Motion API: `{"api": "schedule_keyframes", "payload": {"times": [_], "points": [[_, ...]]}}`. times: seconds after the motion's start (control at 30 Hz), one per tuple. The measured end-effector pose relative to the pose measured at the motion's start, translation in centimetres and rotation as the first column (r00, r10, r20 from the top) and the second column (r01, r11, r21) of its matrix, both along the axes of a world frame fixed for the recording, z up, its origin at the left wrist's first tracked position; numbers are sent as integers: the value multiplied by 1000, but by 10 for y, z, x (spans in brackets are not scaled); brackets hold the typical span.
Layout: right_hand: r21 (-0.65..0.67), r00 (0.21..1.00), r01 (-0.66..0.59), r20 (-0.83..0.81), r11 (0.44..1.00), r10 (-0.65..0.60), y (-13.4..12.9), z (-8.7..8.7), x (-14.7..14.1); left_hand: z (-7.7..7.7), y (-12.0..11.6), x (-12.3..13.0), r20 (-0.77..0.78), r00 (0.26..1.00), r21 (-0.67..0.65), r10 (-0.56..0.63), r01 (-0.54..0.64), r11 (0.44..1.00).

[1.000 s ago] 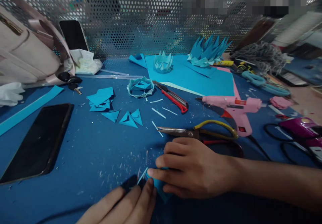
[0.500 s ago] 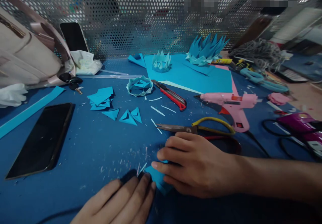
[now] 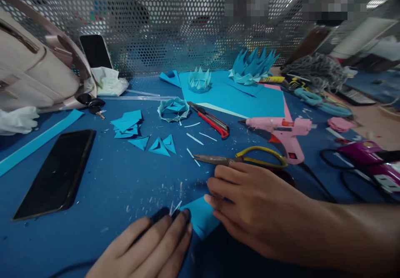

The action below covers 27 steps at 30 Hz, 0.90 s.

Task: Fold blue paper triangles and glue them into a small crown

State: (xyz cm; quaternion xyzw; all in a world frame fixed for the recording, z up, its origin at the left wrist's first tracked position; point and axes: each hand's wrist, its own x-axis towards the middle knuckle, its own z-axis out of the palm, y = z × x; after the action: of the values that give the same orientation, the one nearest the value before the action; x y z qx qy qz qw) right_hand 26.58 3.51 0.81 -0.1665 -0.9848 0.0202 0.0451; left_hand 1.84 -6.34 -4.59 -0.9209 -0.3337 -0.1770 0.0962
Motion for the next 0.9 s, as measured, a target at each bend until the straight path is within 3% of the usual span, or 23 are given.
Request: {"api": "schedule_keyframes", "payload": {"times": [0.17, 0.3, 0.4, 0.67, 0.77, 0.9], "points": [[-74, 993, 19, -111, 997, -27, 12, -14, -6, -5, -2, 1, 72, 996, -61, 52, -48, 997], [-266, 992, 121, 11, 956, -122, 19, -20, -12, 1, 3, 0, 31, 1000, -46, 0, 1, 999], [-357, 984, 172, 12, 918, -179, 19, -18, -13, 7, 8, 1, 27, 999, -34, -26, 27, 999], [-401, 981, 180, 10, 898, -192, 15, -19, -13, 14, 12, -3, 108, 993, -224, -54, 77, 972], [-395, 984, 155, -23, 906, -179, 16, -21, -14, 19, 19, -4, 175, 984, -372, 11, 56, 926], [-394, 986, 126, -48, 911, -157, 16, -20, -15, 22, 36, 1, 227, 952, -535, 204, -53, 843]]}}
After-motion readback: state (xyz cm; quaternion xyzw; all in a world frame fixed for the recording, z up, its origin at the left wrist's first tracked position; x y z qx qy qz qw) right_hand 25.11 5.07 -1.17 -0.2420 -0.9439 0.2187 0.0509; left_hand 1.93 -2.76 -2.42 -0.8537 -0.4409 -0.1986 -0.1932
